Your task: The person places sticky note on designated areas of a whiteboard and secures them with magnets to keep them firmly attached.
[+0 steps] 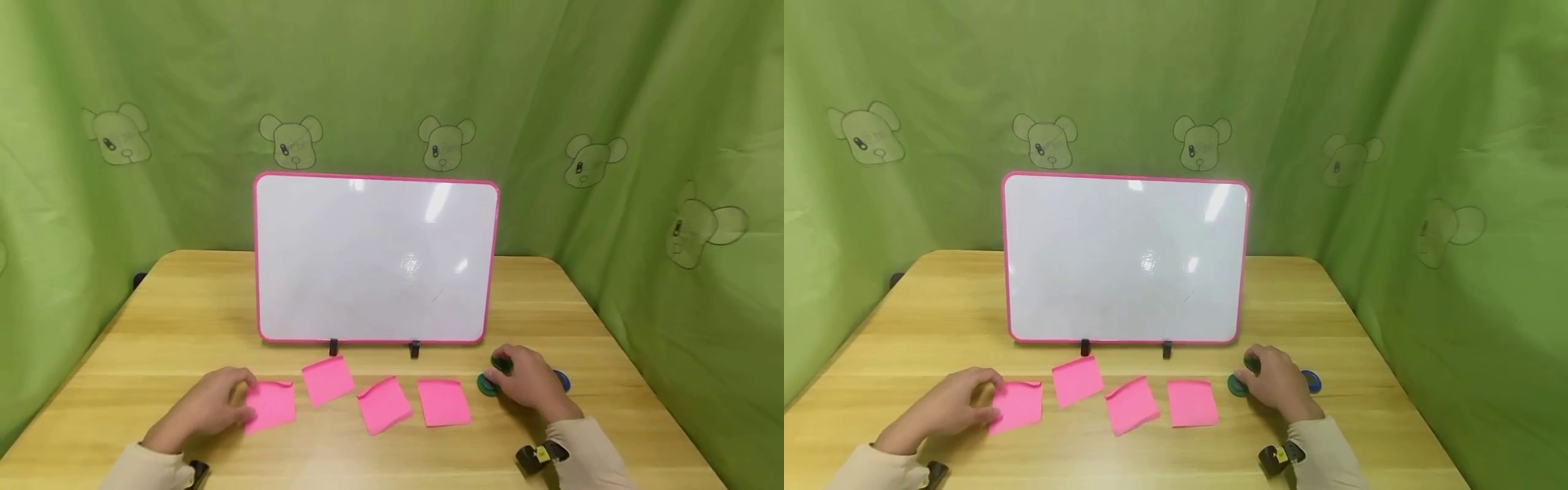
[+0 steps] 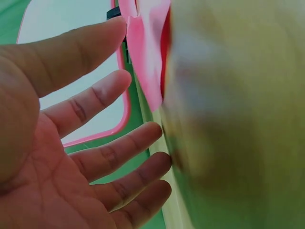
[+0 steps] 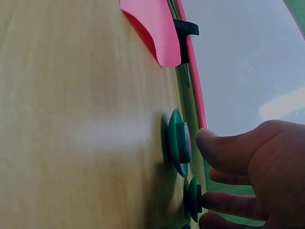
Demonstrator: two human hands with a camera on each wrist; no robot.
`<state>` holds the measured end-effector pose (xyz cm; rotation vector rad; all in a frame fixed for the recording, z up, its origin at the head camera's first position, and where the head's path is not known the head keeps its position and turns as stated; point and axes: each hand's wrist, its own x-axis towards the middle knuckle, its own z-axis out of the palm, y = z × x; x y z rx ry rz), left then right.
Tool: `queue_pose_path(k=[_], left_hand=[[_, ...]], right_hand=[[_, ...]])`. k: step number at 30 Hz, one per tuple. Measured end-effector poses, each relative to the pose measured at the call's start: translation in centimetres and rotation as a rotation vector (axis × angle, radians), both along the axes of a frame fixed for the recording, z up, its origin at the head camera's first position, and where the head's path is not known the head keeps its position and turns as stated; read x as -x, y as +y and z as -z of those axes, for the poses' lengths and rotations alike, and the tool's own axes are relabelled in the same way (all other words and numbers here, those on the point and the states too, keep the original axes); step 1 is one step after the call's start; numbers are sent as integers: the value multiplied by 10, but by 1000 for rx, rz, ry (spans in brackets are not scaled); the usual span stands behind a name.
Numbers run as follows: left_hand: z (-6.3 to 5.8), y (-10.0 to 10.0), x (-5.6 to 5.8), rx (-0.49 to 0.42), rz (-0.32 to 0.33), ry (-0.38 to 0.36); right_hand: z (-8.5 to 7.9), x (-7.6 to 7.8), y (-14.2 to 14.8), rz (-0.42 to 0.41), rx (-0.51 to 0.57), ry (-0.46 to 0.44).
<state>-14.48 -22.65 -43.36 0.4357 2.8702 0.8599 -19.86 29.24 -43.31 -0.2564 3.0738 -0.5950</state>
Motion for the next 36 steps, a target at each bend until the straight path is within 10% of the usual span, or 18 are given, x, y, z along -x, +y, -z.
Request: queue_pose_path(k=[36], left_hand=[[-5,-3,8,47,3,-35]], right_hand=[[8,16,4,-21,5,77]])
